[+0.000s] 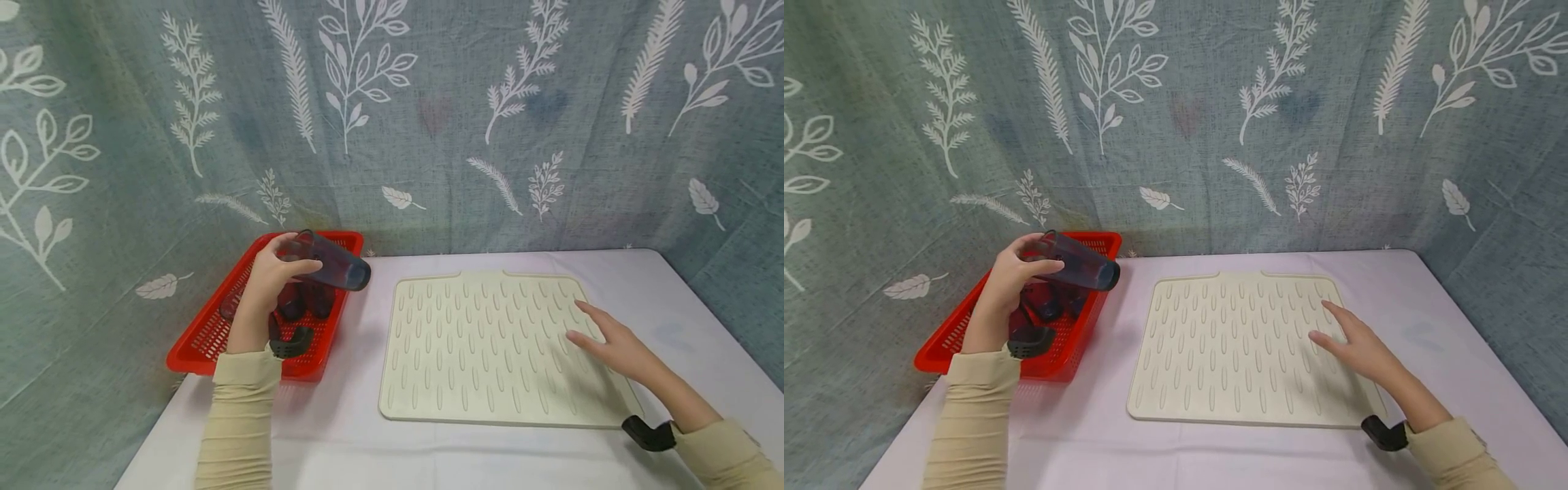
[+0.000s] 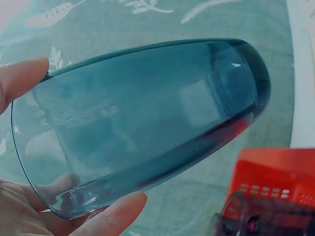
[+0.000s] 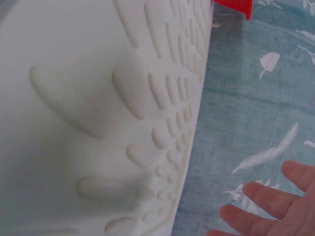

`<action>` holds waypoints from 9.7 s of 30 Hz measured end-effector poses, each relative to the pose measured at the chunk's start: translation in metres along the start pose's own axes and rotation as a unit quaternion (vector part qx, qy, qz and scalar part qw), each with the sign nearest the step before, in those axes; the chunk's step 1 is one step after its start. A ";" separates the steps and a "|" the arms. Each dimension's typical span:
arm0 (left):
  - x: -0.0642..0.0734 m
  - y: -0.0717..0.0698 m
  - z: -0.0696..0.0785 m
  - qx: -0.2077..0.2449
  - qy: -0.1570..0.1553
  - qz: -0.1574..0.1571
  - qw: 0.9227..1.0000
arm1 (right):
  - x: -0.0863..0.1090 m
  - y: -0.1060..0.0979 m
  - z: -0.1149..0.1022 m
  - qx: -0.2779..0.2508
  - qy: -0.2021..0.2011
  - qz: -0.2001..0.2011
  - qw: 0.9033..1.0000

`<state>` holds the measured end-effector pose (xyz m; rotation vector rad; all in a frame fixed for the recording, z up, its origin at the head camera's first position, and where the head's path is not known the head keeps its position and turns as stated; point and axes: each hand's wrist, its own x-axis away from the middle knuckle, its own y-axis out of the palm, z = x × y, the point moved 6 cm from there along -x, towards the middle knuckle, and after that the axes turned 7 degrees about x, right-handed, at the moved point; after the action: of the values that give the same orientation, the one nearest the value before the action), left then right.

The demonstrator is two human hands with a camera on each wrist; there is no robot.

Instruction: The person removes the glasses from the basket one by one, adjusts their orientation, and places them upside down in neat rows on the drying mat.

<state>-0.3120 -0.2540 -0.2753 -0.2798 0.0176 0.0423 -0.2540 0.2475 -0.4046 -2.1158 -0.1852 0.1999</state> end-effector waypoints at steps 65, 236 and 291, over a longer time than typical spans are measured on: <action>-0.011 0.118 -0.049 0.213 -0.005 0.006 0.977 | -0.054 0.044 -0.039 -0.315 0.063 -0.018 0.947; 0.021 0.237 -0.068 0.277 0.064 -0.192 0.939 | -0.061 -0.009 -0.076 -0.658 0.035 0.058 0.750; 0.017 0.097 -0.021 0.055 0.058 -0.076 0.994 | -0.080 -0.058 -0.018 -0.392 0.119 0.056 0.910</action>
<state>-0.2999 -0.1660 -0.3225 -0.1721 0.1138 -0.1257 -0.3312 0.2462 -0.3405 -2.9327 0.0142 -0.0915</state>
